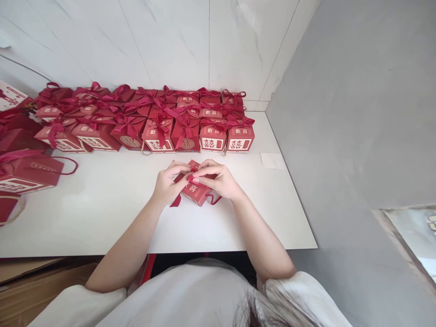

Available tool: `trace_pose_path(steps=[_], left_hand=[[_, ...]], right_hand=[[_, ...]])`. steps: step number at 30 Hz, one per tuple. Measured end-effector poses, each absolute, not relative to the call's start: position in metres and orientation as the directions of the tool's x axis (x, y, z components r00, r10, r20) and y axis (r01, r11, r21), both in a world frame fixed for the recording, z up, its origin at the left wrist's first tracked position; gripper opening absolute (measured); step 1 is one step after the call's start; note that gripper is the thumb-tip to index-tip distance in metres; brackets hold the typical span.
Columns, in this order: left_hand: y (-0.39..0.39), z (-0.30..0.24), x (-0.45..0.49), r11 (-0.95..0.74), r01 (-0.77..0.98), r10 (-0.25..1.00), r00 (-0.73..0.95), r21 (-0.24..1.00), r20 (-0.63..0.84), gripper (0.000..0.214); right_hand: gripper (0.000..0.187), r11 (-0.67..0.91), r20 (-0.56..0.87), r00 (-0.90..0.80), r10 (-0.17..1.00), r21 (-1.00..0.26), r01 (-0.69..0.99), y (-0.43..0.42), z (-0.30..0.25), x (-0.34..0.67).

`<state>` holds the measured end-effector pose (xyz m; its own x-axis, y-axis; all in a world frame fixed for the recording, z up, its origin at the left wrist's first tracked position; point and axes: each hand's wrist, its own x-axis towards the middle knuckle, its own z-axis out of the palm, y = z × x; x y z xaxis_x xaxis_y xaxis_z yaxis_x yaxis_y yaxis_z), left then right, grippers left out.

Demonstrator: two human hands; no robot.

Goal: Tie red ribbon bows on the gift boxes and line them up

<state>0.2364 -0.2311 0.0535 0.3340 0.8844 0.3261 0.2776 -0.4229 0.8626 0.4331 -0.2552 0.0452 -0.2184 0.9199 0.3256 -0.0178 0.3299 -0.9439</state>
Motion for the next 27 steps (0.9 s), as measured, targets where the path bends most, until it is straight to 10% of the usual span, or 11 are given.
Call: trace_pose_path(steps=[15,27], left_hand=[[-0.229,0.060,0.228,-0.506,0.253,0.798,0.502,0.825,0.335,0.017],[-0.222,0.055,0.224,-0.369,0.201,0.836,0.498,0.907,0.230,0.025]], right_hand=[[0.021,0.412,0.405,-0.085,0.910,-0.871,0.266,-0.261,0.053,0.420],[0.014,0.439,0.420,-0.141,0.896,-0.887,0.144,-0.257,0.051,0.427]])
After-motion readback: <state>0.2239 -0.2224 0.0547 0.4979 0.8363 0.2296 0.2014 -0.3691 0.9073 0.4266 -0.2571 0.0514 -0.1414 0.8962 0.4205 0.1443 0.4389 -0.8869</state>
